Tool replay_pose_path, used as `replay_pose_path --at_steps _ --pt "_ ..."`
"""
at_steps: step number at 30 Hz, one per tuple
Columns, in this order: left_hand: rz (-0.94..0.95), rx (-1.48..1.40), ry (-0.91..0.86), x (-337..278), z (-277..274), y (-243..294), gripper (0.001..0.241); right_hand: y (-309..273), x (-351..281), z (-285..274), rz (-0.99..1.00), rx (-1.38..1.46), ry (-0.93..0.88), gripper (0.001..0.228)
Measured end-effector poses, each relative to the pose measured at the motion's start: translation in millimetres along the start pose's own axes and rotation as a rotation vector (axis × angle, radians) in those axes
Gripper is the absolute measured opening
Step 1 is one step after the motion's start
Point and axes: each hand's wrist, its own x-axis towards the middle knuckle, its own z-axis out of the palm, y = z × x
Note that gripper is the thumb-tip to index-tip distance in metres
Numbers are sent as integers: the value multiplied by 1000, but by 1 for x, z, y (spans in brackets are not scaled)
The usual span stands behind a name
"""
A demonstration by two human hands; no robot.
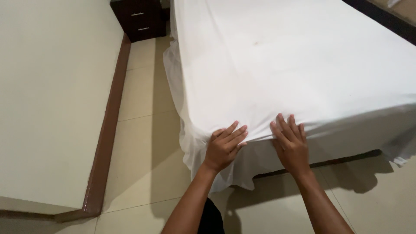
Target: The person spreads a white fitted sheet over a mattress, tucking the corners and smoothing the surface by hand. They move around the bed to adjust the sheet on all sides, ensuring it is evenly placed.
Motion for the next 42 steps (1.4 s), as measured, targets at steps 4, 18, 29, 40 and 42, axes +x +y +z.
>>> replay_pose_path --at_steps 4,18,29,40,42 --pt "-22 -28 -1 -1 -1 2 27 3 -3 1 -23 12 75 39" --pt "-59 -189 -145 -10 -17 2 26 7 -28 -5 -104 92 80 25" --pt "71 -30 -282 -9 -49 -11 51 -6 -25 -13 -63 161 20 30" --pt "-258 -2 -132 -36 -72 -40 92 -23 -12 -12 -52 81 37 25" --pt "-274 -37 -115 -37 -71 -41 78 -39 -5 -13 -87 149 129 32"
